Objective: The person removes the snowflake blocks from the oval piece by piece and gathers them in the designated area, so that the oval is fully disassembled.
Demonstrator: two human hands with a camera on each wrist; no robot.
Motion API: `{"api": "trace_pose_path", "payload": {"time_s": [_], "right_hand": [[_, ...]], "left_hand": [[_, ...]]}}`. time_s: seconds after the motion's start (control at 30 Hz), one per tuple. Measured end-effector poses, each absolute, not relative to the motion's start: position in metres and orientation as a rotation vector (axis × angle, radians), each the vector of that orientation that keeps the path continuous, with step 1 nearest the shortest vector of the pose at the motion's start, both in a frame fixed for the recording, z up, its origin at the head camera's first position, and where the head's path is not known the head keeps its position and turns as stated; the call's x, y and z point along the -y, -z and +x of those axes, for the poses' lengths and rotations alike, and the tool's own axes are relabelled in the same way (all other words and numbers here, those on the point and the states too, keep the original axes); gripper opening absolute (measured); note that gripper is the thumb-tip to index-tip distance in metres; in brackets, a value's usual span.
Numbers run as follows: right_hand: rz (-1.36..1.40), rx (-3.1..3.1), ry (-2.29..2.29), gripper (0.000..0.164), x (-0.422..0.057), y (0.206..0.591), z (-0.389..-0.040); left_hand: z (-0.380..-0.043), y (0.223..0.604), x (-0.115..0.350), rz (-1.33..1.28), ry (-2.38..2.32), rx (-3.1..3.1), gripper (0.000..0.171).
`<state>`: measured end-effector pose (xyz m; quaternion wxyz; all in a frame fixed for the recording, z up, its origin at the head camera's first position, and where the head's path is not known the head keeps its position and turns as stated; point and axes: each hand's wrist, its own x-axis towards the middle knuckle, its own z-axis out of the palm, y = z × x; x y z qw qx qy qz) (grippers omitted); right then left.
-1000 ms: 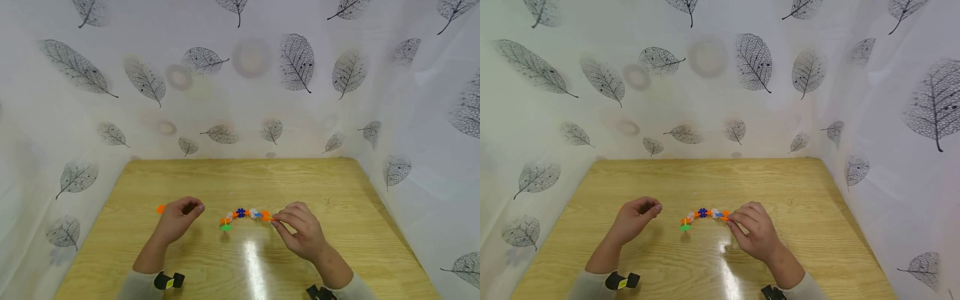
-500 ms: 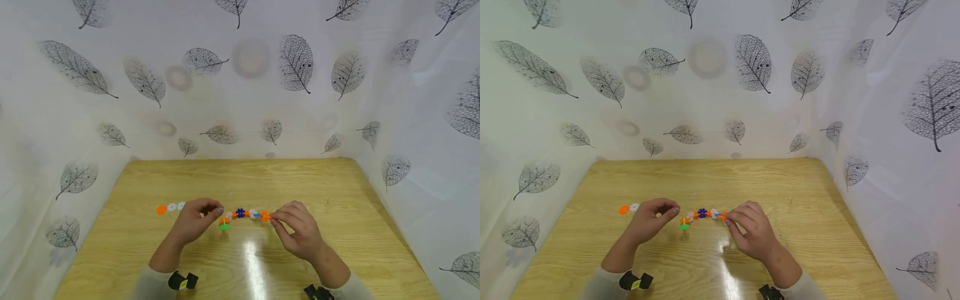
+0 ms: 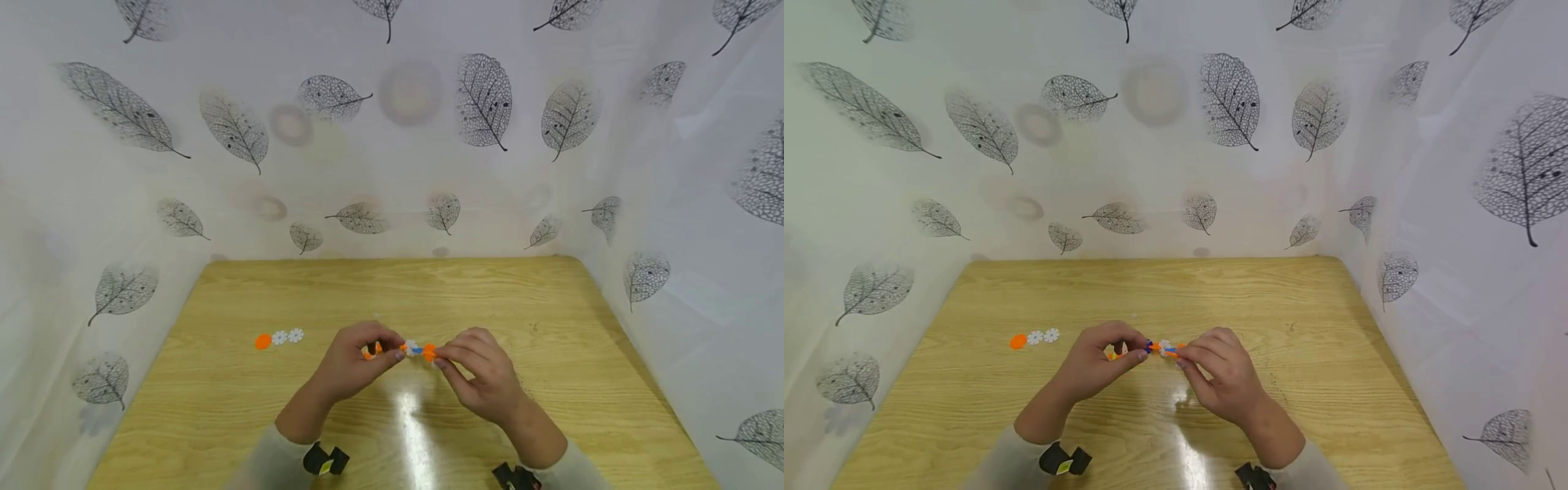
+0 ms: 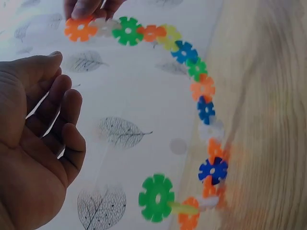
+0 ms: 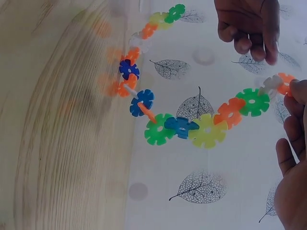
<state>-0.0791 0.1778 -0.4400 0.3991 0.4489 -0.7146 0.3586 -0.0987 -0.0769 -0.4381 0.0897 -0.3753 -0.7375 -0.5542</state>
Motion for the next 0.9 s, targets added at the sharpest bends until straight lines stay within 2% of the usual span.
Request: {"api": "trace_pose_path", "payload": {"time_s": [0.2, 0.7, 0.9], "right_hand": [[1.154, 1.802, -0.901, 0.016, -0.176, 0.441, -0.080], [1.174, 1.783, -0.907, 0.019, -0.174, 0.435, -0.078], [1.160, 1.825, -0.928, 0.029, -0.176, 0.444, -0.079]], "left_hand": [[-0.101, 0.441, 0.065, -1.211, 1.621, 2.142, 0.021], [-0.102, 0.439, 0.054, -1.266, 1.608, 2.136, 0.012], [-0.100, 0.439, 0.056, -1.238, 1.613, 2.165, 0.009]]}}
